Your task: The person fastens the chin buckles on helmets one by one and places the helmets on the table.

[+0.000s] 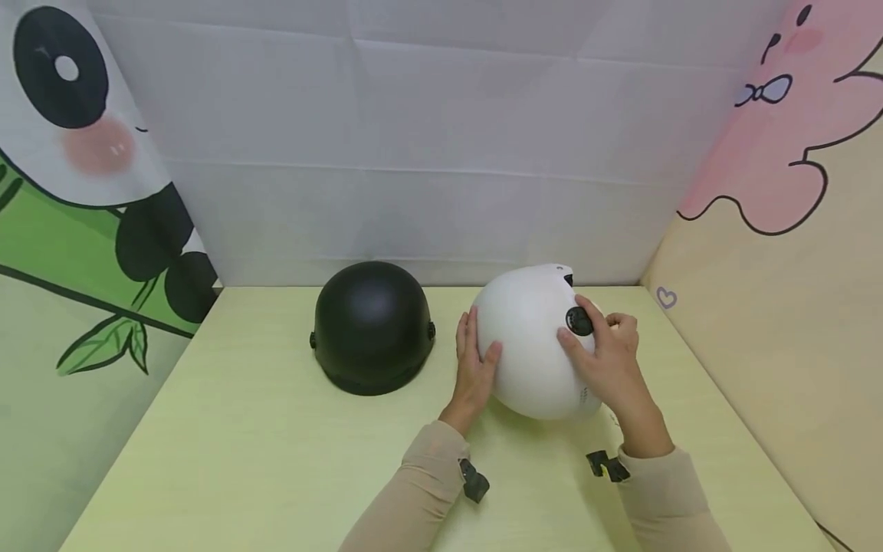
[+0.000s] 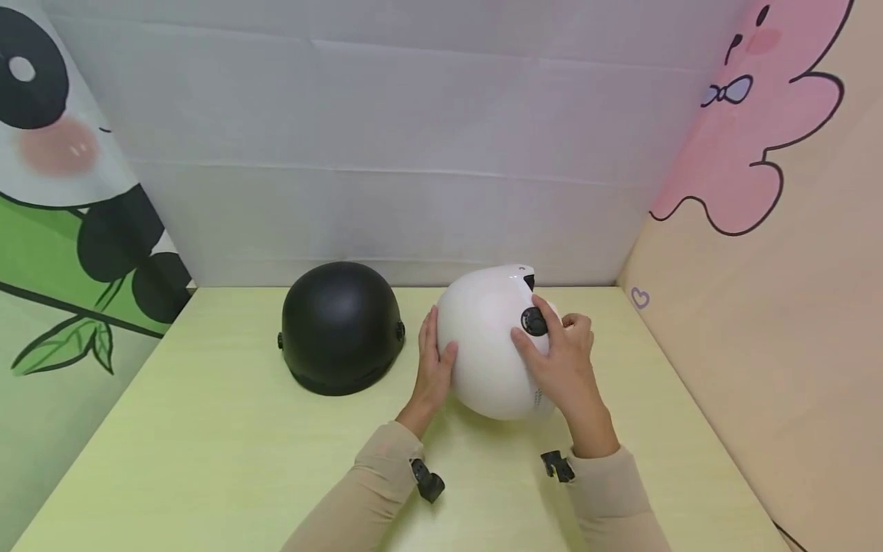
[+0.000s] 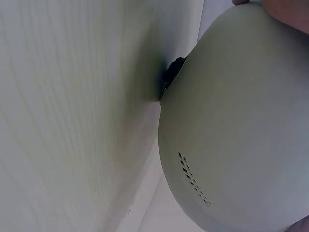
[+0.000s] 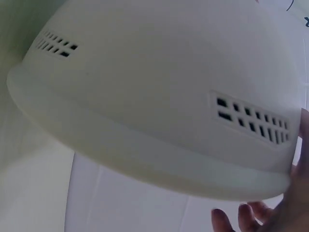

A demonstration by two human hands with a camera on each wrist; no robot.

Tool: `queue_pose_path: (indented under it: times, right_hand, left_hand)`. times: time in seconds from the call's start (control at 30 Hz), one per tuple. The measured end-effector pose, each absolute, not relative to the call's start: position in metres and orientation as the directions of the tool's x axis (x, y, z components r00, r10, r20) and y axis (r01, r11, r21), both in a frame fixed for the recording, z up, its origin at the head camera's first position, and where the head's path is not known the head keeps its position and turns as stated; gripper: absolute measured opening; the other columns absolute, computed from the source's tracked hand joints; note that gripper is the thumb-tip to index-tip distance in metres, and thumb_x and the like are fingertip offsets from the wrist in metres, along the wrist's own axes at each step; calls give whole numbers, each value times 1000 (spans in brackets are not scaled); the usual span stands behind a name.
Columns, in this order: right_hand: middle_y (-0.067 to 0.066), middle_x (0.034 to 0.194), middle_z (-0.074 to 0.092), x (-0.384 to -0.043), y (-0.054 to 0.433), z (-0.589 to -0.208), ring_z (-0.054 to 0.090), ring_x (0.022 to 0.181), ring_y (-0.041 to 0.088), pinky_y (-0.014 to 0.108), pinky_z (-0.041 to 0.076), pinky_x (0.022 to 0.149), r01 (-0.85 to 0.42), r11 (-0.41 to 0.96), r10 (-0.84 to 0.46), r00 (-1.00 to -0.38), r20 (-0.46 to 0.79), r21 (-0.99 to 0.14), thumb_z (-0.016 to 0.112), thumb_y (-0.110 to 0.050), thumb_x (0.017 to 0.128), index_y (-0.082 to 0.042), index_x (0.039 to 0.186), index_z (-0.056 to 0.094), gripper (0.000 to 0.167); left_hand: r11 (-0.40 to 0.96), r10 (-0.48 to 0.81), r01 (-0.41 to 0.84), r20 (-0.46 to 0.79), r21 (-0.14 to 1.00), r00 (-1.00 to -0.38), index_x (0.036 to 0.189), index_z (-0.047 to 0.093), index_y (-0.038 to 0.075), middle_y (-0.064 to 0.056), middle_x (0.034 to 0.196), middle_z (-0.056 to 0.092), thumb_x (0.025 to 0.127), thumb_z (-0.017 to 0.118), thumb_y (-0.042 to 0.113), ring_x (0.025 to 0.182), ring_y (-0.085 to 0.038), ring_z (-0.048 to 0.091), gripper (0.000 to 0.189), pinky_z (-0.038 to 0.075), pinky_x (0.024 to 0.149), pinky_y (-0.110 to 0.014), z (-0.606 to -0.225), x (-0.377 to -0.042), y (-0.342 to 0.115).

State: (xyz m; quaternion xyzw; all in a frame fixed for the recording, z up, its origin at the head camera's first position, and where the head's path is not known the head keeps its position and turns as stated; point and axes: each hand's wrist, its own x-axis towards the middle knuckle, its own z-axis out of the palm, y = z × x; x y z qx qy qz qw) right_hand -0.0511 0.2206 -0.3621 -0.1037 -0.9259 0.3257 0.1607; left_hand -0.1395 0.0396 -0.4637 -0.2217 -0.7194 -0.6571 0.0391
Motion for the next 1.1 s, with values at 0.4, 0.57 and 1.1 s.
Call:
queue_pose_path:
  times: [0.4, 0.57, 1.1]
  right_hand:
    - [24, 151, 17, -54, 210, -358, 21, 129, 52, 76, 35, 84, 50, 861, 235, -921, 310, -506, 57, -52, 94, -10, 153, 30, 77]
    - [26, 150, 14, -50, 217, -355, 23, 123, 54, 77, 36, 81, 54, 849, 232, -932, 278, -526, 55, -50, 96, -15, 155, 28, 74]
    - [27, 151, 10, -52, 249, -368, 16, 130, 54, 79, 25, 89, 63, 715, 291, -933, 214, -697, 50, -44, 100, -15, 157, 21, 70]
  left_hand:
    - [93, 266, 352, 317, 931, -910, 158, 19, 27, -6, 161, 4, 93, 50, 57, 142, -43, 10, 78, 28, 95, -72, -450, -132, 45]
    - [140, 264, 378, 333, 915, -905, 157, 21, 31, -5, 161, 4, 90, 49, 65, 142, -42, 10, 81, 25, 93, -76, -441, -128, 47]
    - [196, 298, 437, 371, 878, -879, 156, 24, 29, -4, 161, 7, 87, 53, 64, 141, -39, 16, 83, 25, 98, -69, -446, -132, 54]
